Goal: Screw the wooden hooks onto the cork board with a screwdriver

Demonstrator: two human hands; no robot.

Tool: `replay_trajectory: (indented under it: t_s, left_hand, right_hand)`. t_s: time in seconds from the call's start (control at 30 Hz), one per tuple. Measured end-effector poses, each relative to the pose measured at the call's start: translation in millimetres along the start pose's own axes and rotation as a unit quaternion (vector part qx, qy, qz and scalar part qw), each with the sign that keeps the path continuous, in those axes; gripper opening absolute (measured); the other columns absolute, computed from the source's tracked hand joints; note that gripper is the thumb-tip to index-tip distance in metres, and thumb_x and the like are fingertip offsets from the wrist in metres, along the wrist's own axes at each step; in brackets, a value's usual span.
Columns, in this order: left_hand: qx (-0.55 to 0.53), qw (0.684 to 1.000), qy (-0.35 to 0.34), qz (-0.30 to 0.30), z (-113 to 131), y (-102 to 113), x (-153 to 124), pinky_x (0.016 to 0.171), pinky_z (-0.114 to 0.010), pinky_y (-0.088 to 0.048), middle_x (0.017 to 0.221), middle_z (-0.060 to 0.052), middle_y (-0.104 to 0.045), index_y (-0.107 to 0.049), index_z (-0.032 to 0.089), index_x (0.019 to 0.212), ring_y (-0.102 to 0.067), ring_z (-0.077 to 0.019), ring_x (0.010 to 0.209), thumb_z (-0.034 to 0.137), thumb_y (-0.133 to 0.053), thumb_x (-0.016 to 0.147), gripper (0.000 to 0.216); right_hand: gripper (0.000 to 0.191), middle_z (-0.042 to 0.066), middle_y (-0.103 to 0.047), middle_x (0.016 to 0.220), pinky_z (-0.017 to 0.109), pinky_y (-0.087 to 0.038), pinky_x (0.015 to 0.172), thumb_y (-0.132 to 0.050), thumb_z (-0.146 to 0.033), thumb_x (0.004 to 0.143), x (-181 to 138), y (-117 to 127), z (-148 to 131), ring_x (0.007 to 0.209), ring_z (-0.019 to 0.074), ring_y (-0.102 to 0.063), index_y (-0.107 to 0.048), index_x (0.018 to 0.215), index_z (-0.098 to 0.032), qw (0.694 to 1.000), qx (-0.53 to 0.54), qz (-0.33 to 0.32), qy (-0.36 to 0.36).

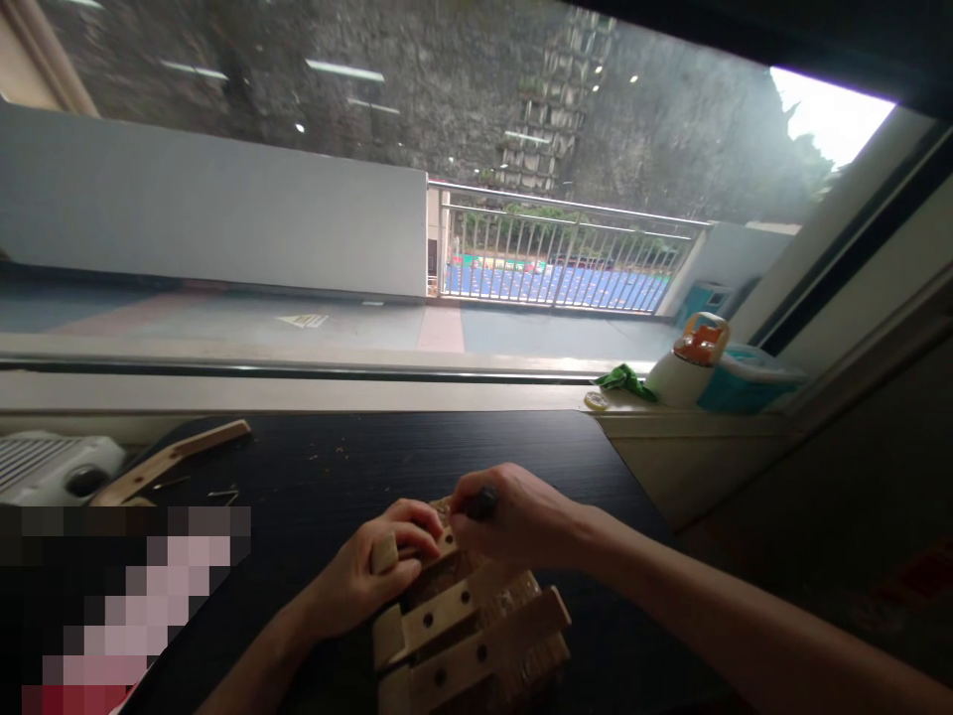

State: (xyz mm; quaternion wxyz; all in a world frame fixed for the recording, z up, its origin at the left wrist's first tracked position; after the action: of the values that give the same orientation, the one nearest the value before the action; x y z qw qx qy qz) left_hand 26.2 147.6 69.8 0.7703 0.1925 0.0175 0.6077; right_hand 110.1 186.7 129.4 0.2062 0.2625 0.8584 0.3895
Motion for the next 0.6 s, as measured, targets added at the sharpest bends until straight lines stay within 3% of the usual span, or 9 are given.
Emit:
replay_trajectory:
  t_s: [0.13,0.4,0.6]
  left_hand:
    - [-0.008,1.000,-0.004,-0.003,1.0,0.4,0.6,0.089,-0.030,-0.044,0.100,-0.007,-0.058,-0.070,0.015,0.078,-0.055,-0.0205,0.099,0.005,-0.053,0.070,0.021]
    - [-0.012,1.000,-0.012,-0.001,-0.1,0.9,0.5,0.091,-0.030,-0.043,0.100,-0.007,-0.058,-0.069,0.016,0.079,-0.055,-0.0206,0.100,0.007,-0.055,0.072,0.018]
    - [-0.018,1.000,-0.012,0.001,0.7,0.4,1.2,0.090,-0.030,-0.043,0.100,-0.007,-0.058,-0.069,0.016,0.080,-0.055,-0.0204,0.100,0.008,-0.055,0.072,0.018]
  right_hand:
    - [0.017,-0.003,-0.053,0.058,0.018,-0.033,0.048,-0.050,-0.027,0.074,6.1,1.6,2.2,0.051,0.0067,-0.041,-0.063,0.075,-0.016,1.000,-0.017,0.020,0.000]
    - [0.018,-0.003,-0.058,0.062,0.018,-0.034,0.049,-0.050,-0.028,0.074,16.8,-12.5,11.9,0.055,0.0079,-0.046,-0.065,0.077,-0.018,1.000,-0.014,0.002,0.005]
    - [0.018,-0.003,-0.061,0.065,0.019,-0.033,0.050,-0.054,-0.030,0.072,16.7,-10.1,8.2,0.057,0.0085,-0.048,-0.066,0.079,-0.020,0.999,-0.050,-0.021,-0.002]
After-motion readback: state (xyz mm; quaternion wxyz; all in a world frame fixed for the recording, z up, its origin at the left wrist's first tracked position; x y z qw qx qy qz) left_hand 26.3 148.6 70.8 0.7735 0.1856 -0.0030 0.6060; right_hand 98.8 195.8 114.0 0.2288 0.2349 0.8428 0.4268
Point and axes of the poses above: each hand's wrist, its own x-axis towards the middle knuckle, its own y-axis out of the back of the hand, z = x × y, the point moved 10 cm from there along x, towards the middle knuckle
